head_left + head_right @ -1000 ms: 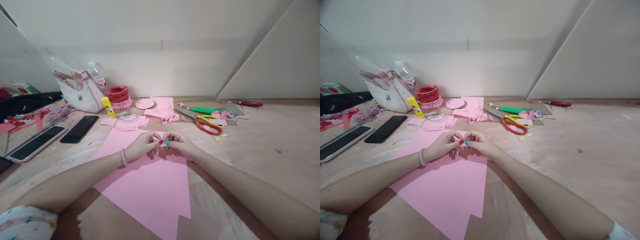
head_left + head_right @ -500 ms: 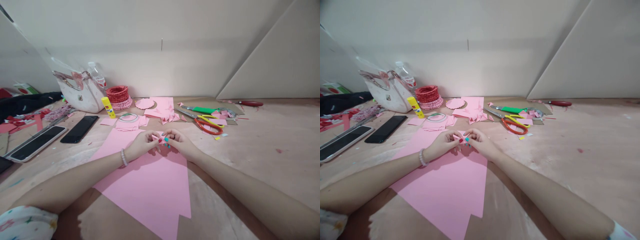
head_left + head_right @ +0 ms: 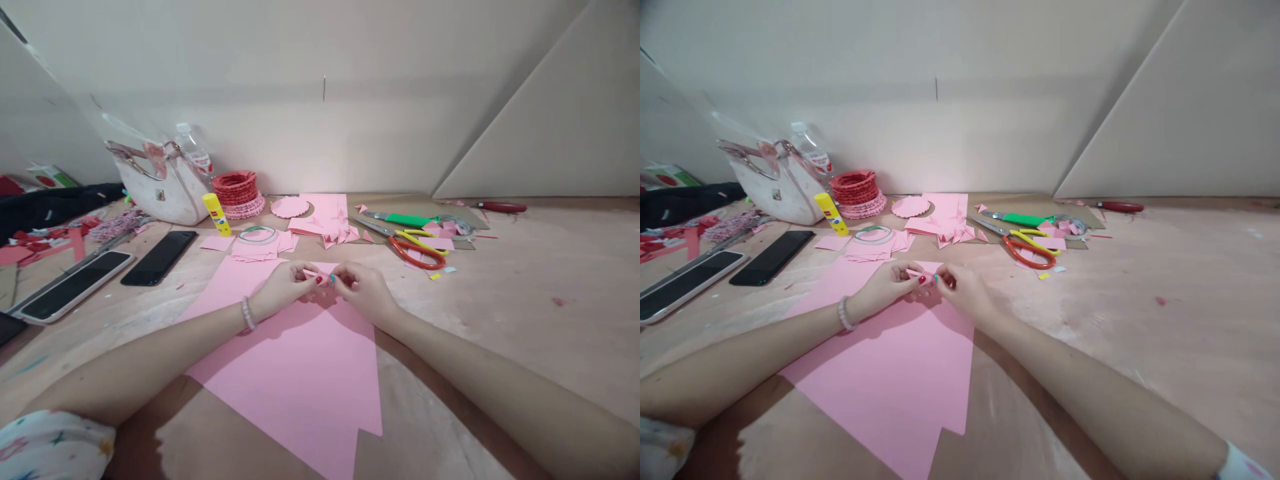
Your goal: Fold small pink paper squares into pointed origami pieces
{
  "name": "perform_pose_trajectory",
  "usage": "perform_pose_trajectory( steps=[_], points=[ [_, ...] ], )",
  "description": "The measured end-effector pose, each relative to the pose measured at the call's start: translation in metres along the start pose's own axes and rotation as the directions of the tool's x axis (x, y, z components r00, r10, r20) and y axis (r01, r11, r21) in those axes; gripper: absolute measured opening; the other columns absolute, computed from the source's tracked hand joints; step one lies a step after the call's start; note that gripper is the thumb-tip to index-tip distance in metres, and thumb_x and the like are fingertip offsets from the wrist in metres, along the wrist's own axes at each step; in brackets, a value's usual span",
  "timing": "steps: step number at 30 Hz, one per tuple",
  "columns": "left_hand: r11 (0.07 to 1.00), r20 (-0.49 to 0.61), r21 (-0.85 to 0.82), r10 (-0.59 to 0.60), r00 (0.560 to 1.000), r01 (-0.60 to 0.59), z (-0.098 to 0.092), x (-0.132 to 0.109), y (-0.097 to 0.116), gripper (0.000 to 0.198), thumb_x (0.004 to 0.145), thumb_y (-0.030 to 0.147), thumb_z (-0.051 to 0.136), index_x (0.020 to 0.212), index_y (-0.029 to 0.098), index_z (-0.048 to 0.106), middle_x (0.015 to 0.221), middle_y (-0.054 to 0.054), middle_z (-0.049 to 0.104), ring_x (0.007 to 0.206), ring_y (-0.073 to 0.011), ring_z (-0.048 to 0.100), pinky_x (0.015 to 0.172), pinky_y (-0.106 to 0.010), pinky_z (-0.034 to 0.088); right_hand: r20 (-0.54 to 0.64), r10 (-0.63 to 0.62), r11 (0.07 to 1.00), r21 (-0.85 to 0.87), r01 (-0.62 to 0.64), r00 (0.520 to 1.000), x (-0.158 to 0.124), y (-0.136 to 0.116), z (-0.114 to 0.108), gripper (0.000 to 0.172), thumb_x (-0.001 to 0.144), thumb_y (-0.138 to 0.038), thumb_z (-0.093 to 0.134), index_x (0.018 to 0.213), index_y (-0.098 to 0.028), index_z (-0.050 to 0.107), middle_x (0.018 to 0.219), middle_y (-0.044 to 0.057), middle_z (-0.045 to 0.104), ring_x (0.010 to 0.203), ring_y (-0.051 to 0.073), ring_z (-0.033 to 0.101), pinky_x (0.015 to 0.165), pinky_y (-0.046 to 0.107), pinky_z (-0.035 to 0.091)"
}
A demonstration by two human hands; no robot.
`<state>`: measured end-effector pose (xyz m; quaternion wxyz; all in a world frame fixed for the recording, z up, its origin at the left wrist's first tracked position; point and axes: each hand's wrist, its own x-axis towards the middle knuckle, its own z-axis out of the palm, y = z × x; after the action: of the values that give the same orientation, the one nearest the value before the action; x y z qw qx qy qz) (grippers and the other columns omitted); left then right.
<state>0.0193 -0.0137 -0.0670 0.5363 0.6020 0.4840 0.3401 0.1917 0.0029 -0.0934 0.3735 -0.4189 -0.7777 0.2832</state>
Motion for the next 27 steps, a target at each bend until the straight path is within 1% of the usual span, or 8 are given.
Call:
perform_pose_trajectory(
  steps=[3, 6, 9, 12, 15, 19, 24, 27],
  points=[
    [0.999, 0.031, -0.015, -0.032, 0.999, 0.033, -0.004, 0.003, 0.0, 0.033, 0.068, 0.041, 0.062, 0.082, 0.011, 0.063, 0.076, -0.009, 0.066, 0.062, -0.0118, 0.061, 0.045, -0.015, 0.043, -0.058, -0.296, 0.902, -0.346, 0.259, 0.953, -0.003, 0.007, 0.0, 0.013, 0.077, -0.016, 0.045, 0.07, -0.018, 0.056, 0.062, 0.002, 0.057, 0.059, 0.013, 0.05, 0.057, 0.026, 0.036],
    [0.989, 0.114, -0.119, -0.079, 0.99, 0.093, -0.01, 0.005, -0.002, 0.028, 0.068, 0.036, 0.063, 0.08, 0.011, 0.064, 0.074, -0.008, 0.066, 0.053, -0.0069, 0.056, 0.043, -0.013, 0.04, 0.064, -0.504, 0.717, -0.525, 0.459, 0.861, -0.005, 0.008, -0.004, 0.02, 0.082, -0.015, 0.04, 0.067, -0.018, 0.054, 0.056, 0.002, 0.053, 0.056, 0.012, 0.046, 0.058, 0.027, 0.034],
    [0.956, 0.218, -0.23, -0.133, 0.967, 0.183, -0.018, 0.008, -0.001, 0.021, 0.067, 0.029, 0.066, 0.077, 0.011, 0.066, 0.072, -0.006, 0.065, 0.059, -0.0069, 0.057, 0.048, -0.012, 0.043, 0.19, -0.577, 0.577, -0.594, 0.561, 0.795, -0.006, -0.002, -0.011, 0.024, 0.084, -0.014, 0.038, 0.066, -0.017, 0.053, 0.056, 0.002, 0.052, 0.056, 0.013, 0.045, 0.055, 0.027, 0.032],
    [0.926, 0.292, -0.279, -0.17, 0.941, 0.254, -0.023, 0.009, -0.001, 0.017, 0.067, 0.025, 0.066, 0.076, 0.011, 0.066, 0.072, -0.006, 0.065, 0.064, -0.0081, 0.059, 0.052, -0.012, 0.045, 0.276, -0.593, 0.51, -0.599, 0.618, 0.757, -0.005, -0.013, -0.016, 0.026, 0.085, -0.015, 0.036, 0.066, -0.017, 0.053, 0.058, 0.004, 0.054, 0.057, 0.013, 0.046, 0.055, 0.027, 0.032],
    [0.924, 0.304, -0.282, -0.169, 0.938, 0.258, -0.023, 0.01, -0.003, 0.016, 0.068, 0.023, 0.065, 0.077, 0.01, 0.066, 0.069, -0.006, 0.064, 0.062, -0.0076, 0.059, 0.054, -0.013, 0.047, 0.243, -0.616, 0.556, -0.54, 0.632, 0.749, -0.005, -0.012, -0.014, 0.023, 0.086, -0.015, 0.036, 0.073, -0.017, 0.055, 0.062, 0.004, 0.055, 0.061, 0.014, 0.049, 0.059, 0.028, 0.036],
    [0.942, 0.242, -0.27, -0.136, 0.961, 0.201, -0.018, 0.009, -0.005, 0.015, 0.069, 0.022, 0.064, 0.076, 0.01, 0.066, 0.065, -0.004, 0.063, 0.058, -0.0055, 0.057, 0.053, -0.011, 0.047, 0.091, -0.629, 0.663, -0.456, 0.594, 0.772, -0.006, 0.0, -0.007, 0.018, 0.084, -0.013, 0.04, 0.081, -0.016, 0.057, 0.067, 0.005, 0.057, 0.067, 0.015, 0.052, 0.066, 0.029, 0.04],
    [0.928, 0.26, -0.287, -0.164, 0.952, 0.238, -0.019, 0.008, -0.001, 0.012, 0.068, 0.018, 0.062, 0.076, 0.009, 0.065, 0.064, -0.004, 0.062, 0.058, -0.0062, 0.058, 0.054, -0.012, 0.048, 0.21, -0.586, 0.71, -0.333, 0.621, 0.783, -0.005, -0.003, -0.009, 0.021, 0.085, -0.013, 0.037, 0.085, -0.016, 0.058, 0.068, 0.005, 0.058, 0.065, 0.014, 0.051, 0.062, 0.029, 0.04],
    [0.907, 0.293, -0.33, -0.166, 0.942, 0.263, -0.022, 0.008, 0.0, 0.012, 0.069, 0.018, 0.061, 0.073, 0.008, 0.064, 0.065, -0.006, 0.063, 0.059, -0.0077, 0.059, 0.056, -0.014, 0.049, 0.325, -0.493, 0.749, -0.314, 0.584, 0.807, -0.004, -0.014, -0.013, 0.029, 0.086, -0.012, 0.032, 0.073, -0.017, 0.057, 0.065, 0.004, 0.056, 0.06, 0.013, 0.049, 0.06, 0.028, 0.039]
  ],
)
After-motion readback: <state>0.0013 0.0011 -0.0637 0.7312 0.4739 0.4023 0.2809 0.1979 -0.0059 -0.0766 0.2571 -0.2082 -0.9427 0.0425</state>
